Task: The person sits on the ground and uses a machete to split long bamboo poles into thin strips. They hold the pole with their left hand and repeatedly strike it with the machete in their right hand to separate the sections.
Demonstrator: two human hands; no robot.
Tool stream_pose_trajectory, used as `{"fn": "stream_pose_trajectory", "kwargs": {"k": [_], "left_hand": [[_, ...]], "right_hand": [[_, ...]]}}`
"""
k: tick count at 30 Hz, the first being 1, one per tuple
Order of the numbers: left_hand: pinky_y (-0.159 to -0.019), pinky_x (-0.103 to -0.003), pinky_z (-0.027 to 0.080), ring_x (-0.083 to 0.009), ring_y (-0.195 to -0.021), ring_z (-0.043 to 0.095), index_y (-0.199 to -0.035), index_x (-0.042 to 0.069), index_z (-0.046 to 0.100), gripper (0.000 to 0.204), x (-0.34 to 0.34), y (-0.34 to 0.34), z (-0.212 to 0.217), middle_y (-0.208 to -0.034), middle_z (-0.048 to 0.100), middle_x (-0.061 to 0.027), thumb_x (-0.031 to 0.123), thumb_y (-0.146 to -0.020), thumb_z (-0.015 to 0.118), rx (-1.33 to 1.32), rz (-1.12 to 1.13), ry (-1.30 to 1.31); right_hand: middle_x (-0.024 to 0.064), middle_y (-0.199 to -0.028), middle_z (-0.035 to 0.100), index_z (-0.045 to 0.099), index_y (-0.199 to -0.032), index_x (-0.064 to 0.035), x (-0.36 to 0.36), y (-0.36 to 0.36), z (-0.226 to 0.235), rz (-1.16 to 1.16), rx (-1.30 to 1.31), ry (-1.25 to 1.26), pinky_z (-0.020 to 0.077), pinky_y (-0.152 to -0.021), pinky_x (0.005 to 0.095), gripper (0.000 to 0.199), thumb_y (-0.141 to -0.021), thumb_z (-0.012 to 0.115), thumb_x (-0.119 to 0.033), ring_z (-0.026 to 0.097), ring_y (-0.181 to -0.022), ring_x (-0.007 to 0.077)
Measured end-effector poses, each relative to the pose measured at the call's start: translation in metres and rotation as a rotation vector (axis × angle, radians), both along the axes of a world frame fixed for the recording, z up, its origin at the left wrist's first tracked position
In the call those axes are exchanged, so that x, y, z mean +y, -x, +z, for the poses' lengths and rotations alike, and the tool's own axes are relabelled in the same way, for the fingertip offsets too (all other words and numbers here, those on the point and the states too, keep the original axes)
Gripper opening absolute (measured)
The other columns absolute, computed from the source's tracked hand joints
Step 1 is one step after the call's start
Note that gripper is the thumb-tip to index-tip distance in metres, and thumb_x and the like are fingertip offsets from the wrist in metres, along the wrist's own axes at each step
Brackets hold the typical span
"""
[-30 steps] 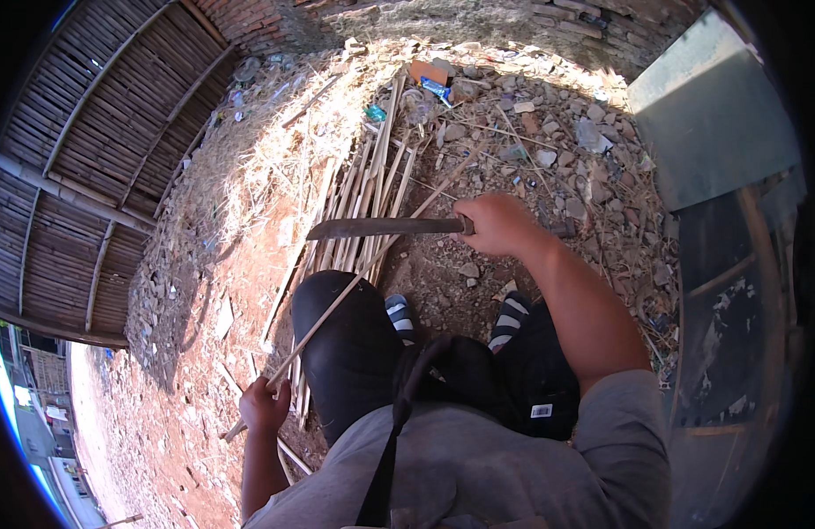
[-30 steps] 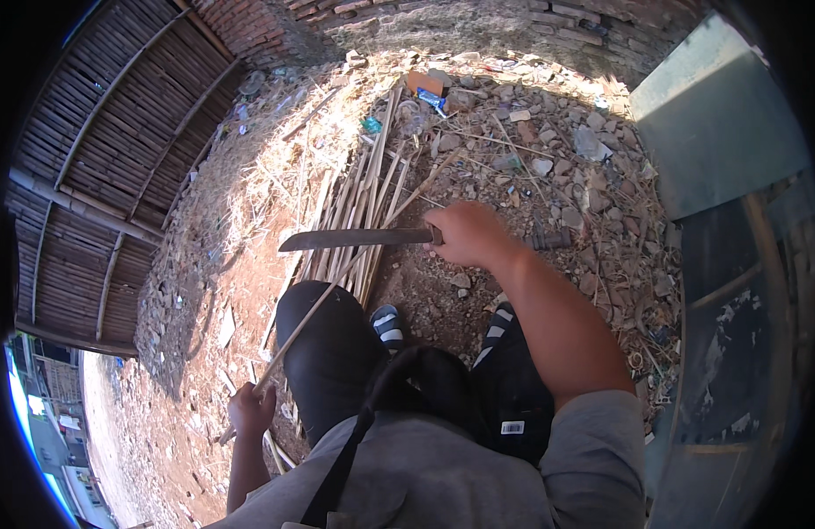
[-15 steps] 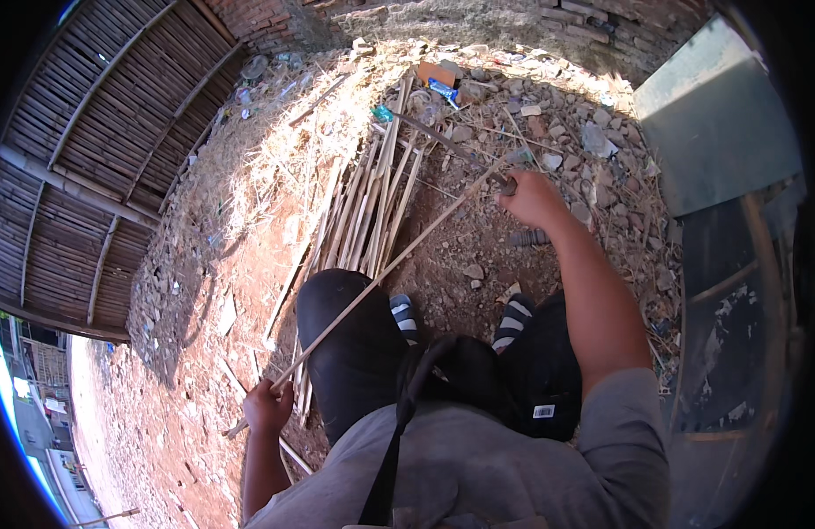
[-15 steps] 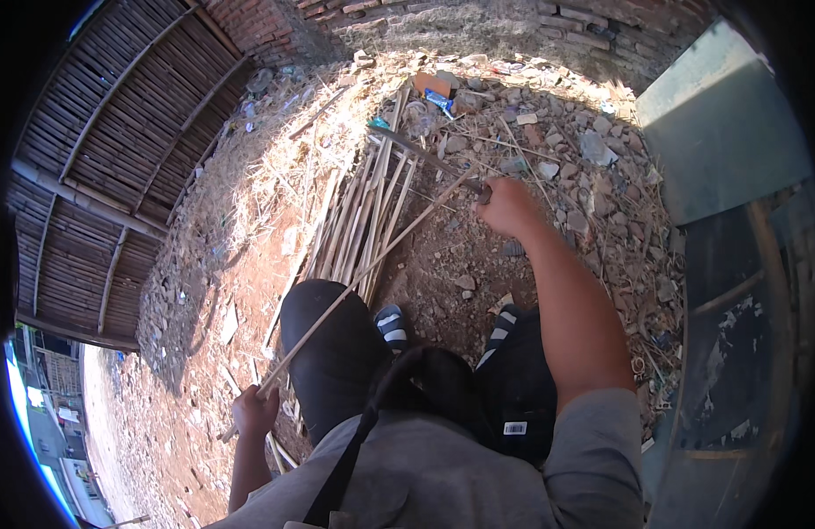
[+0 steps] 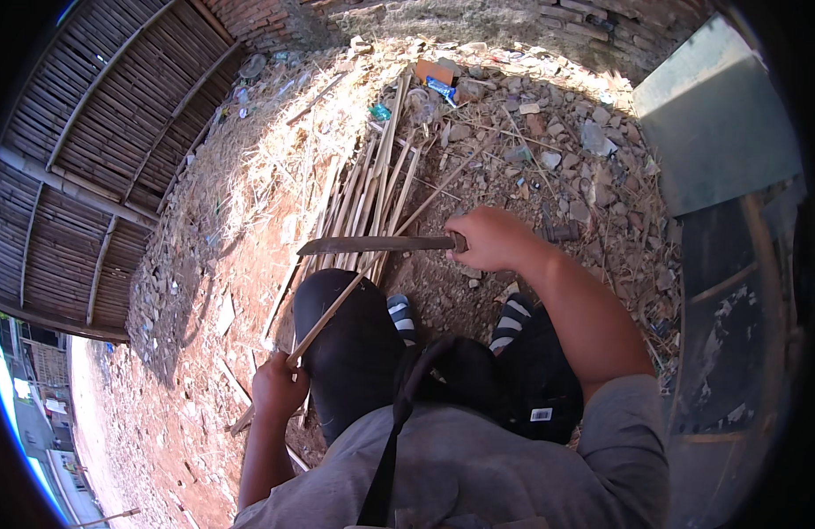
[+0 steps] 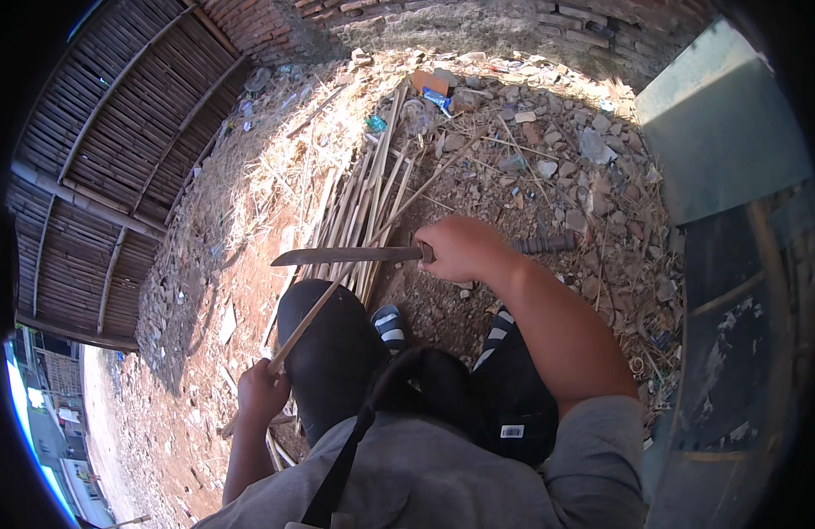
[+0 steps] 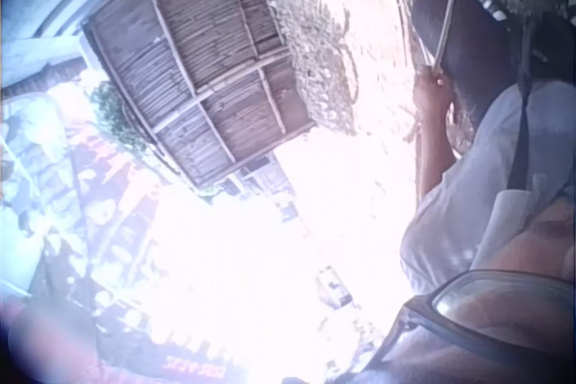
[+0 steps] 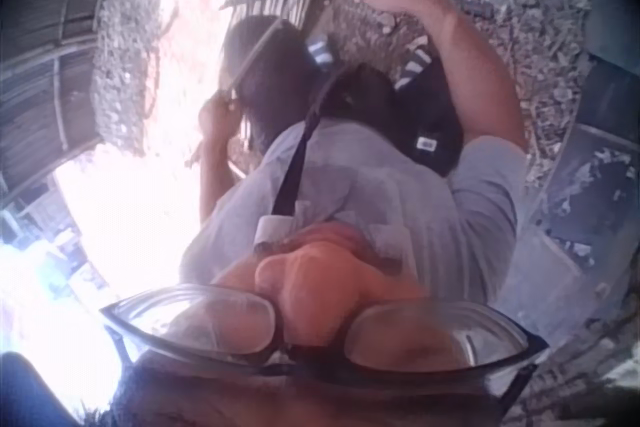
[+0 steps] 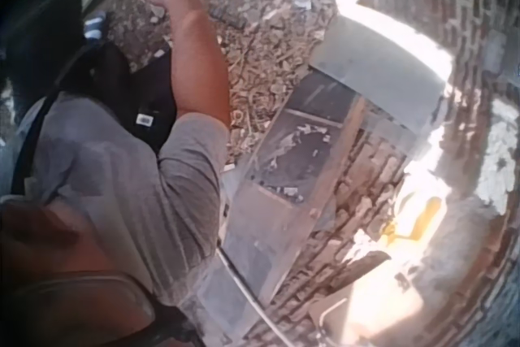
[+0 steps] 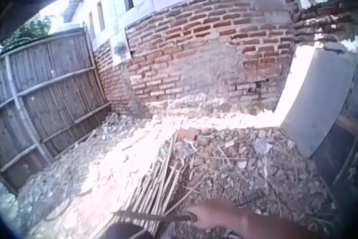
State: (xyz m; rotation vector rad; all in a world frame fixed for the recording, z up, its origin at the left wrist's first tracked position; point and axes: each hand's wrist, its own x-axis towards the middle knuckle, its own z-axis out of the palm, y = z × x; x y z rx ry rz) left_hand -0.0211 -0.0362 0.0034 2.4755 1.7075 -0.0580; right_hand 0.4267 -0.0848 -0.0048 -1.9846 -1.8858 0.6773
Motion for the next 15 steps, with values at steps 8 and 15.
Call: {"fn": "stream_pose_trajectory", "kwargs": {"k": [8,15], "left_hand": [[-0.069,-0.052,0.054,-0.0411,-0.074,0.068,-0.083,0.005,0.059,0.017,-0.005,-0.003,0.007,-0.074,0.067,-0.019,0.02,-0.077,0.066,0.015,-0.02,0.034],[-0.069,-0.051,0.053,-0.0409,-0.074,0.068,-0.082,0.005,0.059,0.018,-0.007,0.0,-0.008,-0.073,0.067,-0.0191,0.021,-0.077,0.067,0.004,0.008,-0.045]], "right_hand": [[0.0224,-0.107,0.07,0.066,-0.122,-0.0002,0.009,-0.041,-0.034,-0.313,0.266,0.045,0.0523,-0.089,0.0441,0.058,-0.081,0.078,-0.039,0.067,-0.102,0.0373],[0.0164,-0.091,0.07,0.065,-0.119,0.0003,0.019,-0.026,-0.041,-0.002,0.218,0.114,0.0529,-0.078,0.0414,0.061,-0.078,0.081,-0.042,0.068,-0.085,0.0303]]}}
